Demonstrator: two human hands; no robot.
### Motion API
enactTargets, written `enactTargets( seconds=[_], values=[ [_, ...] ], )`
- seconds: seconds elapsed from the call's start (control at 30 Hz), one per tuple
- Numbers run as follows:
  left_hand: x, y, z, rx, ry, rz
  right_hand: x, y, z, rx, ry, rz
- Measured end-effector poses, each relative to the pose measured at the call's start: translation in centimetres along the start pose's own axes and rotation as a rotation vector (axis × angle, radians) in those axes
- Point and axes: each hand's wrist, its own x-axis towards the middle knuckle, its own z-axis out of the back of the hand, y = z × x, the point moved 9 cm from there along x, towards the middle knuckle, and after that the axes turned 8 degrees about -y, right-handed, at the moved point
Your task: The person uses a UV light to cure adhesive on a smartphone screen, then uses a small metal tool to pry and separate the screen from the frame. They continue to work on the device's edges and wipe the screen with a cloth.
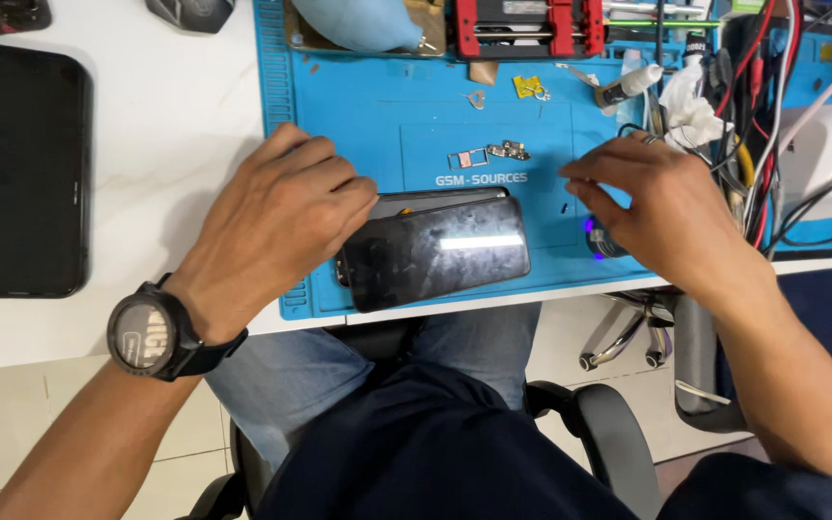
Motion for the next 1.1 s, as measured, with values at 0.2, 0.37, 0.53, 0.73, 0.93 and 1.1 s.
enactTargets(
  seconds=[0.2,0.37,0.53,0.73,0.93,1.1],
  values=[
    [0.2,-0.2,0.6,-0.032,0.008,0.005,-3.4,-2.4,-2.5,-0.177,0.054,0.104],
    [-0.1,-0.3,0.8,-0.045,-0.007,0.026,-3.2,-1.0,-2.0,-0.319,-0.005,0.263],
    [-0.4,-0.4,1.1,-0.047,-0.022,0.047,-3.9,-0.3,3.2,-0.185,-0.033,0.061],
    [-0.8,-0.2,1.5,-0.104,-0.062,0.095,-10.5,-1.5,2.7,-0.045,-0.282,-0.222],
    [-1.3,-0.3,1.6,-0.126,-0.084,0.114,-11.9,0.6,2.2,-0.022,-0.567,-0.045],
    [-1.8,-0.4,1.5,-0.157,-0.099,0.140,-11.2,-0.7,3.7,0.059,-0.412,-0.195]
  ],
)
